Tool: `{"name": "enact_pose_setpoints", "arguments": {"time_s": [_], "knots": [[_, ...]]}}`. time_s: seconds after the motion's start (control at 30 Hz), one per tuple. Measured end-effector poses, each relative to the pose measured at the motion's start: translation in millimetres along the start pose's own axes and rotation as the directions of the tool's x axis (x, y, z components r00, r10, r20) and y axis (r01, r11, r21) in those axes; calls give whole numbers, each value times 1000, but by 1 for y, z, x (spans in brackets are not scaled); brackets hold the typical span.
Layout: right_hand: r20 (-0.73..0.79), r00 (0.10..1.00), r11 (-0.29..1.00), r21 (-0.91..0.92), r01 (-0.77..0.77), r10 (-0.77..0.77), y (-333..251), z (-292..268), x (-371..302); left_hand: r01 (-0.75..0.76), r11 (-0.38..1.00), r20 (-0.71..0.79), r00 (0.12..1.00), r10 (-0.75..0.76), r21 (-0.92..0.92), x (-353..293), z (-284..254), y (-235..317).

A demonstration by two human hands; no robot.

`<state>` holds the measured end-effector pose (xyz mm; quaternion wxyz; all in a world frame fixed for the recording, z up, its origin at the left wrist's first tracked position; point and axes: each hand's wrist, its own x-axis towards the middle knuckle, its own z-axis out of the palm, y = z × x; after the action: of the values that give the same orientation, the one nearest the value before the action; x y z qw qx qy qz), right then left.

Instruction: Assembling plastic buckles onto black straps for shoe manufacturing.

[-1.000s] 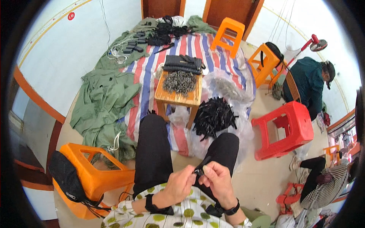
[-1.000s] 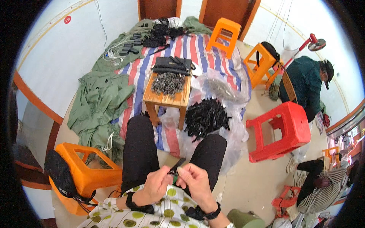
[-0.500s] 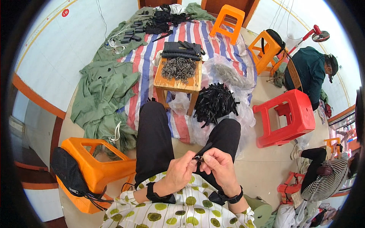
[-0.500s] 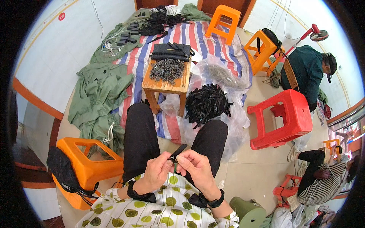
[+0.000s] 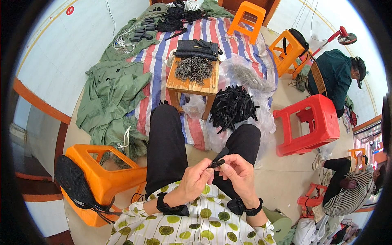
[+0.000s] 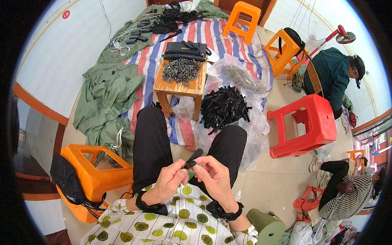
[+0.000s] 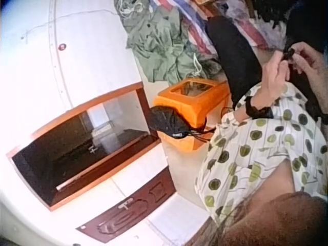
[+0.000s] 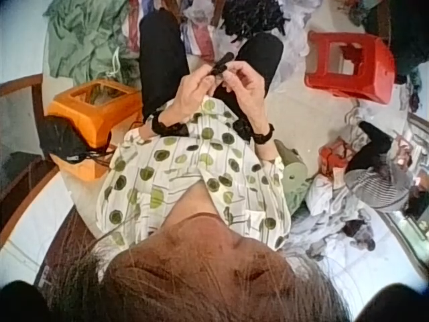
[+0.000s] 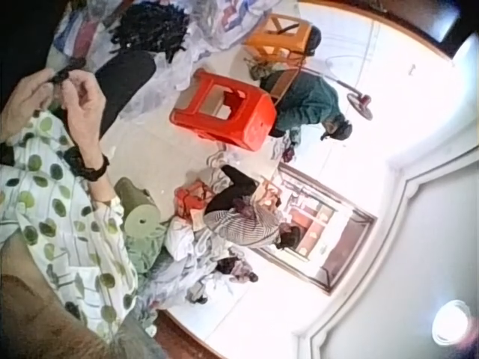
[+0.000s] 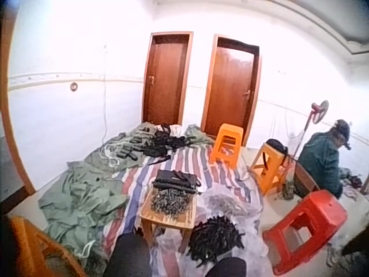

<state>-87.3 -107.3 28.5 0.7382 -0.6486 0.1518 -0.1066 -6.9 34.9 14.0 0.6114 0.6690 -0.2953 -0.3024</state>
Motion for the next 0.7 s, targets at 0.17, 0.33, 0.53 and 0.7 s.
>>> {"name": "enact_pose_setpoints", "arguments": {"time_s": [0.17,0.33,0.53,0.7], "knots": [[17,999,997,67,28,-29,-2,-3,2,-29,999,-1,1000,29,23,2,-1,-5],[24,1000,999,48,-15,14,-5,-3,-6,29,1000,9,1000,-29,1,-4,0,-2],[38,999,999,28,-16,15,0,-2,-11,54,997,12,998,-53,-52,-10,5,-4],[30,999,1000,10,-14,14,-2,-5,-7,28,999,24,999,-28,-21,-5,2,0]]}}
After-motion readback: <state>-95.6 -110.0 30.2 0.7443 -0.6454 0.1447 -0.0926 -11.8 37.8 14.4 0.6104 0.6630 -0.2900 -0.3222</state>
